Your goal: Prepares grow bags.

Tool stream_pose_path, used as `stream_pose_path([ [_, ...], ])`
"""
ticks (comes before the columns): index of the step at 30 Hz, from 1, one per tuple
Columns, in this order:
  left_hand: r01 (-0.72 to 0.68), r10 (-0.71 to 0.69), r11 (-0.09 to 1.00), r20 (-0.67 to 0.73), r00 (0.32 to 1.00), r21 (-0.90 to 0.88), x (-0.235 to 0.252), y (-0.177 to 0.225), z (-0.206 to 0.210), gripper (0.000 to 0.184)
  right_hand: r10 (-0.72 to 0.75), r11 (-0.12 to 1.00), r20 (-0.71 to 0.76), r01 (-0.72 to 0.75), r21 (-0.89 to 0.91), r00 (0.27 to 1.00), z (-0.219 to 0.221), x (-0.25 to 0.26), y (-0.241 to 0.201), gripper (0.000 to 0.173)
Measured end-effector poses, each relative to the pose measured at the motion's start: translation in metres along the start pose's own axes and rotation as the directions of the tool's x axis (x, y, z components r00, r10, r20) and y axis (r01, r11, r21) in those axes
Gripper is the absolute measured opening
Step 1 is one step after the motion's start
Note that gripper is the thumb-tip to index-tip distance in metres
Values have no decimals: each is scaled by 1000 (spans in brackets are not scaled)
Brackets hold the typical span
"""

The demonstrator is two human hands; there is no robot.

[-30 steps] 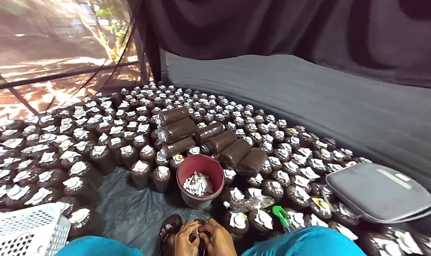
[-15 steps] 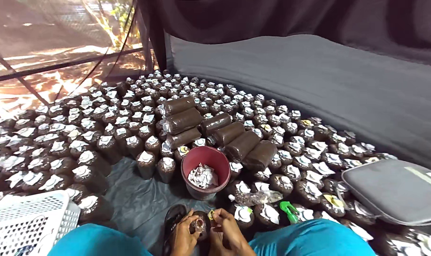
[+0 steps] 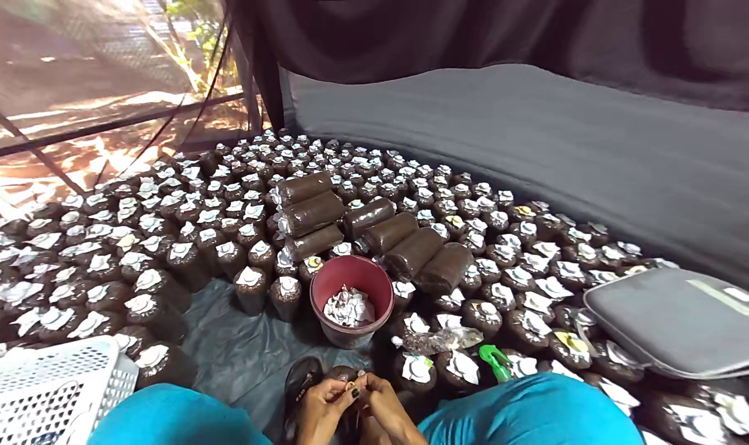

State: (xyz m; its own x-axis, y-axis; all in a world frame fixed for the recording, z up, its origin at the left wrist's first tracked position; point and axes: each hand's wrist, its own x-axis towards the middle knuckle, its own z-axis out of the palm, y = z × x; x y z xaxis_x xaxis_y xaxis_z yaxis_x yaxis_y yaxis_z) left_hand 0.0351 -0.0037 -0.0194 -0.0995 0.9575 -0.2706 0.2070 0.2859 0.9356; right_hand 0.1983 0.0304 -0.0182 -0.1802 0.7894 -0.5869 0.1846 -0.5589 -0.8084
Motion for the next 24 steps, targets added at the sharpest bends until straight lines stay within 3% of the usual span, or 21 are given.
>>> stream_pose_path([
  [2, 11, -12, 1000, -62, 998, -21, 2, -1, -1, 10, 6, 995, 31, -9, 97, 1000, 0, -5, -4, 10],
  [5, 96, -103, 994, -162, 981, -55, 5, -1, -7, 8, -105, 877, 90, 49, 479, 990, 0, -21, -15, 19],
  [7, 196, -206, 976, -100, 973, -97, 3, 5, -11, 11, -201, 769, 137, 70, 635, 970, -4, -28, -23, 23],
  [9, 291, -289, 954, 39, 957, -75, -2, 12, -12, 12, -256, 752, 182, 77, 655, 949, -14, -31, -22, 24],
  [12, 283, -262, 957, 223, 939, -66, -9, 13, -14, 11, -250, 886, 129, 173, 430, 960, -16, -32, -18, 22],
  [14, 267, -245, 956, 166, 955, -124, -11, 5, -14, 12, -257, 939, 52, 237, 249, 965, -13, -30, -14, 18],
  [16, 354, -353, 928, 26, 935, -116, -6, 2, -18, 16, -264, 965, -36, 263, -24, 964, -13, -24, -12, 14],
  [20, 515, -519, 850, -13, 855, -113, 1, 2, -12, 22, -191, 831, -53, 133, -540, 980, -5, -12, -5, 27],
  [24, 549, -568, 802, -19, 823, -235, 2, 0, 7, 27, -210, 661, 4, 145, -736, 978, 13, -5, -5, 34],
])
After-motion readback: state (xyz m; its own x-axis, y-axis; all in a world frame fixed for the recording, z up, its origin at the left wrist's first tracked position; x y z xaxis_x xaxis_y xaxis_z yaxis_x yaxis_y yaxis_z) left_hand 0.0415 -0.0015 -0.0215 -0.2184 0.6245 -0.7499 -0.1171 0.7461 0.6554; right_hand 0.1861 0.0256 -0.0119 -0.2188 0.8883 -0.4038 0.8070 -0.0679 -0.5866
